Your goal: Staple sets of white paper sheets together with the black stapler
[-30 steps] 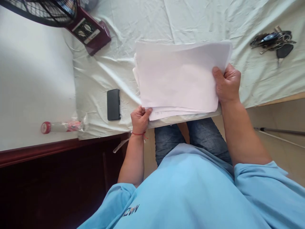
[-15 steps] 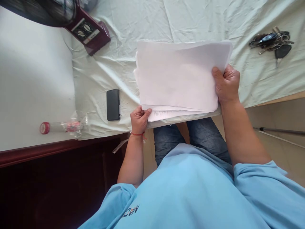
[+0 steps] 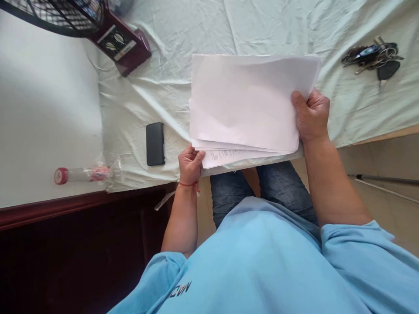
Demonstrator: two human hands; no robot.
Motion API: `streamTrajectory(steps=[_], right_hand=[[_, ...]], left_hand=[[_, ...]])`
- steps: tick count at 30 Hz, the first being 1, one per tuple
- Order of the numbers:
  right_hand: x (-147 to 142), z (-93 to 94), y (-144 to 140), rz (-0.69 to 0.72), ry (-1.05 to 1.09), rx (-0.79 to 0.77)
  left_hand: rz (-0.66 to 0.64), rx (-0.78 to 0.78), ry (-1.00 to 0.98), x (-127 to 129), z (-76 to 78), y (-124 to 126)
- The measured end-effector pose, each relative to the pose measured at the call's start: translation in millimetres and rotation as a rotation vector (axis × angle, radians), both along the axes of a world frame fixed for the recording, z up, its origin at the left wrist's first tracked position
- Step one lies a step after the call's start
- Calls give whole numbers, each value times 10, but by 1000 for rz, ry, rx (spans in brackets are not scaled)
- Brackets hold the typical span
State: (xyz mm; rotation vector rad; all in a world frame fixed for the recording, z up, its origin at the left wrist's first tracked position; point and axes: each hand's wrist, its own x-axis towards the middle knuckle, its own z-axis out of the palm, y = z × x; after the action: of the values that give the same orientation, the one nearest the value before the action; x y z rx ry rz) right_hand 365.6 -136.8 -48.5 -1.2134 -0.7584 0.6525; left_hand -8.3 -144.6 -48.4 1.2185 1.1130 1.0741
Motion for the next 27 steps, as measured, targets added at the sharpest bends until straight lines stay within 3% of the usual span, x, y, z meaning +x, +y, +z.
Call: streamTrajectory(steps=[2,6,18,23,27], right_hand=[[5,-22,16,-1,23,30],[12,-48,30,-1,52,65],[20,-67,15,-9,40,53],[-8,-21,0,13,56,57],[-12,8,-21,31,39,38]], left_hand=[[-44,-24,15,4,5,0],[28,-36,96,32,17,-18],[109,-10,97,19,-10,-15],[153,33,56,3,-63,8],[204,-19,-71,56,-38,21]])
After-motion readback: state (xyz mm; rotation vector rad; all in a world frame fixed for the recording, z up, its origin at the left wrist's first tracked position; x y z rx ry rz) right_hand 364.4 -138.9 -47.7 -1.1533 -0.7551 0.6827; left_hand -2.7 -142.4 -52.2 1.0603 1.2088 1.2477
